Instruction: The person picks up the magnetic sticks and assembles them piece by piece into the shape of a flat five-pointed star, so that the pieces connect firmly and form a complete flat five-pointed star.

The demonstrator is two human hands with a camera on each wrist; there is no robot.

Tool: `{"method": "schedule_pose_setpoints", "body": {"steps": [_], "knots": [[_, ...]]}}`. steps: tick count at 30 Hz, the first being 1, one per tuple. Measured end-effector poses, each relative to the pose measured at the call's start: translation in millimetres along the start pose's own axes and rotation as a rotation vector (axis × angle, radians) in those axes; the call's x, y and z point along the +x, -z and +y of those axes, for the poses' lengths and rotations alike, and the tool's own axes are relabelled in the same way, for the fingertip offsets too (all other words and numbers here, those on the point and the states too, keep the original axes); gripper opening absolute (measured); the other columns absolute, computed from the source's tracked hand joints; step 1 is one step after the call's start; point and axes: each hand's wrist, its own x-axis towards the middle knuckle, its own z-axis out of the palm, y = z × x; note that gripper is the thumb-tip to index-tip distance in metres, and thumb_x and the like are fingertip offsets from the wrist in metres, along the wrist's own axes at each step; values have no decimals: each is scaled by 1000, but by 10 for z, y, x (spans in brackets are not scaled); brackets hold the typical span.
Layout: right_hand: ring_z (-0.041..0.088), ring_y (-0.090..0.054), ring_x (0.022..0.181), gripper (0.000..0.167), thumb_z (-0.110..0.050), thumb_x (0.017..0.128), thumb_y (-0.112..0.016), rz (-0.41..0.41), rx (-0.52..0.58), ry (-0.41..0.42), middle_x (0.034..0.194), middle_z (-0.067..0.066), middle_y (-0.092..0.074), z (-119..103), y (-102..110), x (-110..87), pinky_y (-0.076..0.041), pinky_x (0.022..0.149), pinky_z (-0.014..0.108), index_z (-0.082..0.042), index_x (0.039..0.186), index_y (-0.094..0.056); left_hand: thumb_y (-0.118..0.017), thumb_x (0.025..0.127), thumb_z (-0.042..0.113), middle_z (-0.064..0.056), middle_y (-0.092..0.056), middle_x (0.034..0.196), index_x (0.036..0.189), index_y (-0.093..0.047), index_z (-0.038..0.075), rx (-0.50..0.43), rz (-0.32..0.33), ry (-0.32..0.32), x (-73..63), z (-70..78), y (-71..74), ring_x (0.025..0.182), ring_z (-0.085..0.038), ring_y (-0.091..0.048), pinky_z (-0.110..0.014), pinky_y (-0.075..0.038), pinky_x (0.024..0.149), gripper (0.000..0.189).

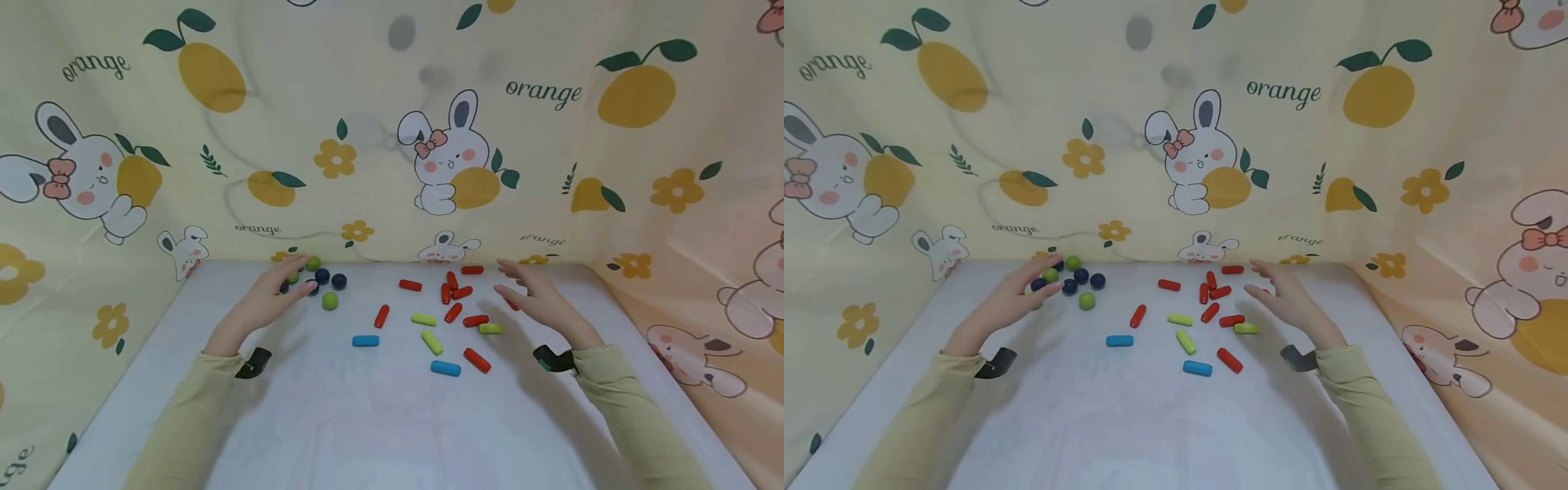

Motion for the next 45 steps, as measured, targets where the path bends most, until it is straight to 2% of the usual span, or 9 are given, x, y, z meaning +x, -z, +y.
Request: {"method": "schedule_pose_setpoints", "body": {"steps": [4,7,13,19,25,30,36,40,45], "knots": [[36,-49,120,55,-25,95,-62,69,139,83,135,17,-50,-192,-101,0,-43,96,54,-9,143,-40,-62,93,37,-9,-40,146,144,-42,12,-177,12,-18,-47,93,8,134,-27,-36,-50,-32,107,60],[34,-52,118,52,-19,94,-63,80,224,107,134,14,-51,-337,-198,6,-45,95,52,-11,141,-43,-66,92,30,-8,-47,140,140,-47,11,-288,30,-25,-76,120,-41,128,-27,-44,-49,-37,104,55],[31,-55,116,51,-20,92,-65,23,316,79,132,10,-54,-581,-478,31,-48,93,48,-13,139,-46,-69,89,22,-7,-55,132,132,-54,10,-394,59,19,-125,72,-336,119,-27,-52,-43,-46,97,47],[30,-57,112,45,-15,90,-68,-51,420,123,126,9,-58,-729,-890,106,-48,93,45,-8,132,-52,-72,87,22,-8,-55,131,131,-56,14,-433,-27,103,-140,-18,-738,118,-32,-53,-39,-47,95,47],[35,-56,113,39,-8,89,-68,-116,476,145,124,14,-59,-822,-1296,163,-47,94,45,-6,126,-57,-71,87,13,-13,-54,132,130,-57,10,-475,-59,182,-142,-41,-982,118,-32,-53,-41,-47,94,45],[34,-58,110,38,-5,88,-68,-178,463,184,121,18,-60,-891,-1517,206,-49,93,42,-5,125,-58,-72,86,11,-9,-58,127,128,-59,10,-434,-55,244,-142,-49,-1118,109,-23,-58,-40,-49,92,43],[25,-58,109,40,-5,87,-69,-243,455,149,122,13,-60,-939,-1710,269,-49,92,35,-3,125,-57,-73,84,8,-7,-62,118,123,-62,10,-410,-29,260,-108,-75,-1223,96,-19,-60,-36,-52,86,40],[20,-58,107,40,-5,86,-70,-247,391,110,119,8,-61,-962,-1820,305,-48,91,33,-4,124,-59,-74,83,5,-7,-64,110,119,-63,7,-410,-43,279,-104,-86,-1271,87,-18,-61,-32,-53,81,38],[21,-58,102,37,-3,85,-71,-231,344,79,114,6,-63,-1006,-1895,326,-48,90,35,-5,121,-61,-73,82,2,-5,-64,105,115,-65,7,-393,-39,296,-103,-112,-1320,83,-17,-60,-31,-53,77,34]]}}
